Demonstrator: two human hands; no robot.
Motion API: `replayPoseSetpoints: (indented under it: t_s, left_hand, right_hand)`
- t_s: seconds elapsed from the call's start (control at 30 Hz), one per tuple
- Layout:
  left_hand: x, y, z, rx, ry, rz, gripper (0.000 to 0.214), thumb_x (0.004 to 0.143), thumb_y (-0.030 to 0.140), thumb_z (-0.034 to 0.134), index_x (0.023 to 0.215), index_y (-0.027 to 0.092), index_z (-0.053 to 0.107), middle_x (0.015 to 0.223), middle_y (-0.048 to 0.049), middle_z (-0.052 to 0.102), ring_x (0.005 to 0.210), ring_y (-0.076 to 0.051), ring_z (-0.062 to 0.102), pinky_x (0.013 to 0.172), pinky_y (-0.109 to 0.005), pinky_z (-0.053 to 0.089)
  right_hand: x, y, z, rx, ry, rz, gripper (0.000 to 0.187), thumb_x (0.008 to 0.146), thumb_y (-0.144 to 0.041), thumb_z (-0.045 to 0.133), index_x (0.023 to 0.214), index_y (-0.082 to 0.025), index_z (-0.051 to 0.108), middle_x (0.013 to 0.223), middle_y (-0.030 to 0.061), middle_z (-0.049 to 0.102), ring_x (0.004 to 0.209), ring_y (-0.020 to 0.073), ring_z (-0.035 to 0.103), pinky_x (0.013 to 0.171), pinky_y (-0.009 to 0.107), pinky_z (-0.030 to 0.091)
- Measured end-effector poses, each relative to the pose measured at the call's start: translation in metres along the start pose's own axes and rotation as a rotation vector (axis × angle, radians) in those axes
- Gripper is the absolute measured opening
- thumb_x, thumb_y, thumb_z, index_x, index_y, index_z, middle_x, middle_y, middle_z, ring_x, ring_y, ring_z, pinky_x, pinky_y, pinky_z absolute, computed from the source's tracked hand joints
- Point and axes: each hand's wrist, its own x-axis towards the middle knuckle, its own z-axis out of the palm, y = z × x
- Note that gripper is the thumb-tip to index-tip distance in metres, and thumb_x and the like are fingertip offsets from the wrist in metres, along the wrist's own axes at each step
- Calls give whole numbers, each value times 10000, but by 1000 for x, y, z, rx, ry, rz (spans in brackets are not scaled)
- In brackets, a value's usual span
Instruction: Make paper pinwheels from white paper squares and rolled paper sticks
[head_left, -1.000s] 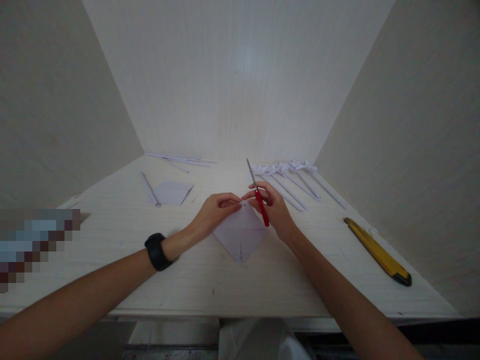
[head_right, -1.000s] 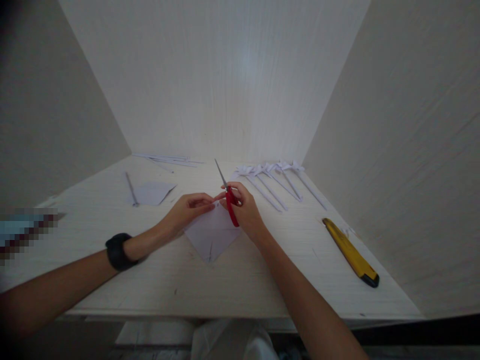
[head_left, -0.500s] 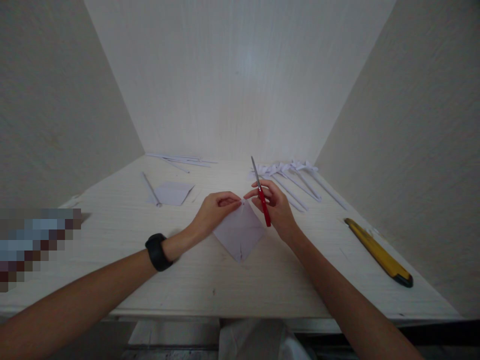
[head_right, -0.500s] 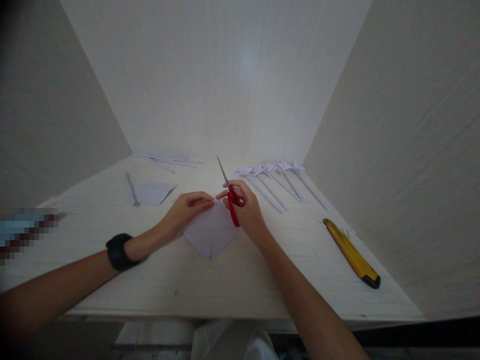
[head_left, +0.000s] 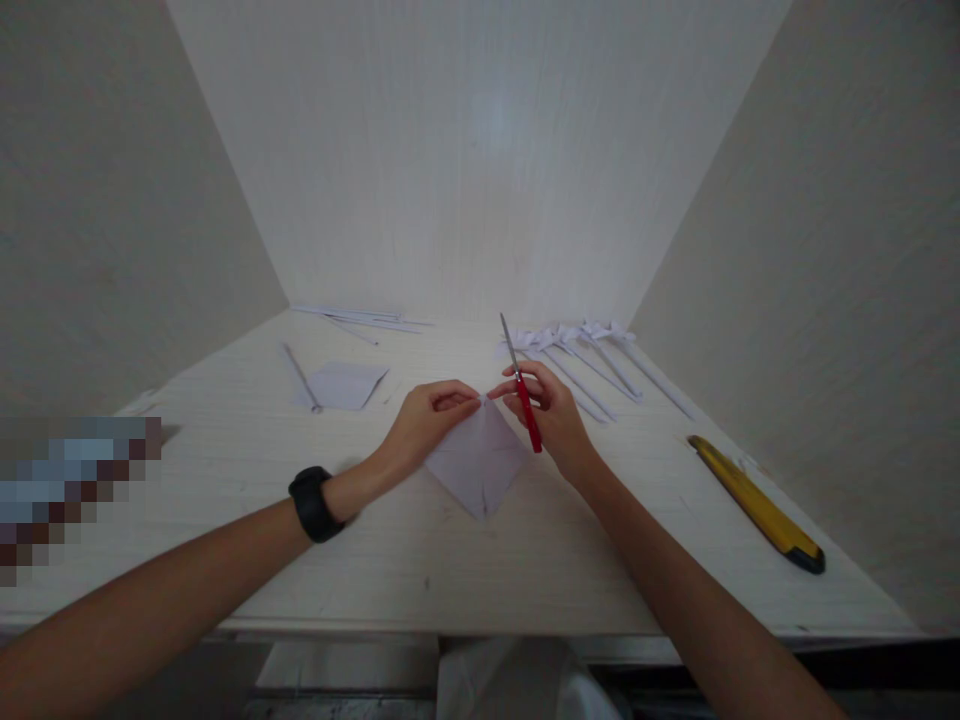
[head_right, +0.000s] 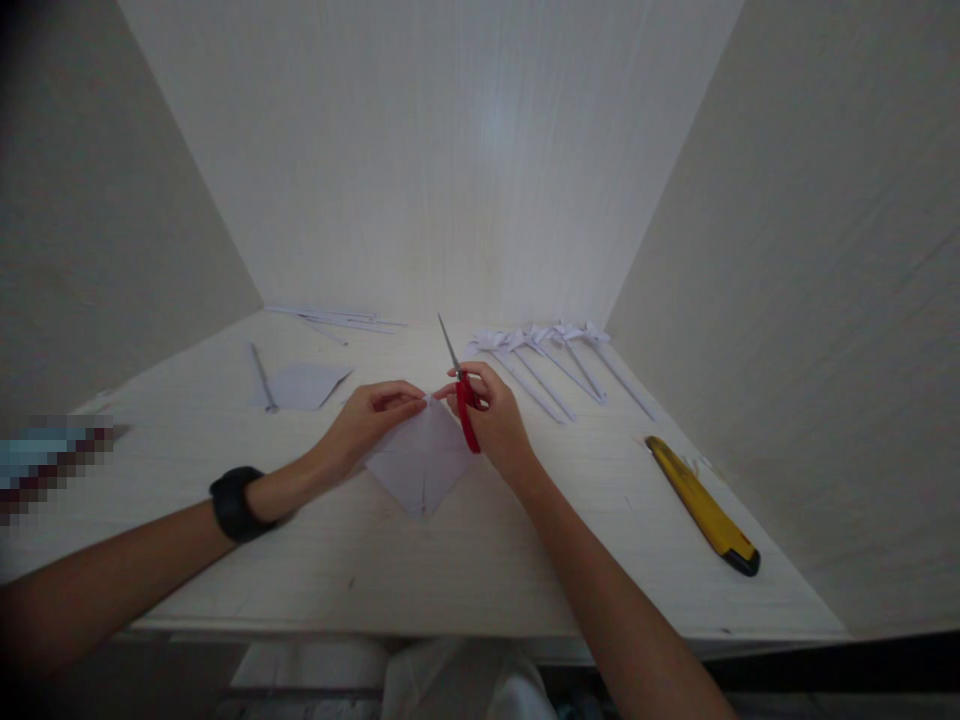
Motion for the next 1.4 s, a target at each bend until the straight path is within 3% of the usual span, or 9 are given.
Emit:
replayPoseSetpoints:
  t_s: [0.13,0.6,1.03,1.4]
  left_hand:
    - [0,-1,0,-15,-23,-2,166,718,328,678,744,164,683,678,-13,660,595,-124,554,531,-222,375]
    - [1,-6,0,148,-86,55,190,752,327,637,776,153,708,739,-43,696,667,-147,590,591,-237,419]
    - [1,-10,2,189,-119,105,201,773,341,631,800,162,718,774,-55,722,690,-166,629,606,-256,465]
    - [1,-10,1,188,-114,110,112,733,254,652,771,171,718,767,-40,719,683,-151,611,612,-247,466]
  right_hand:
    - [-1,-1,0,37,-31,-11,286,715,-278,669,952,-227,517,806,5,692,493,60,458,467,198,358]
    - [1,6,4,-51,-74,-51,323,703,-316,693,962,-228,521,798,2,633,714,128,590,614,245,439]
    - [3,14,2,-112,-96,-67,313,676,-211,660,958,-220,524,901,27,630,790,148,594,656,267,445]
    - [3,13,2,-84,-93,-34,295,683,-155,614,958,-214,525,861,11,638,716,123,589,628,252,428]
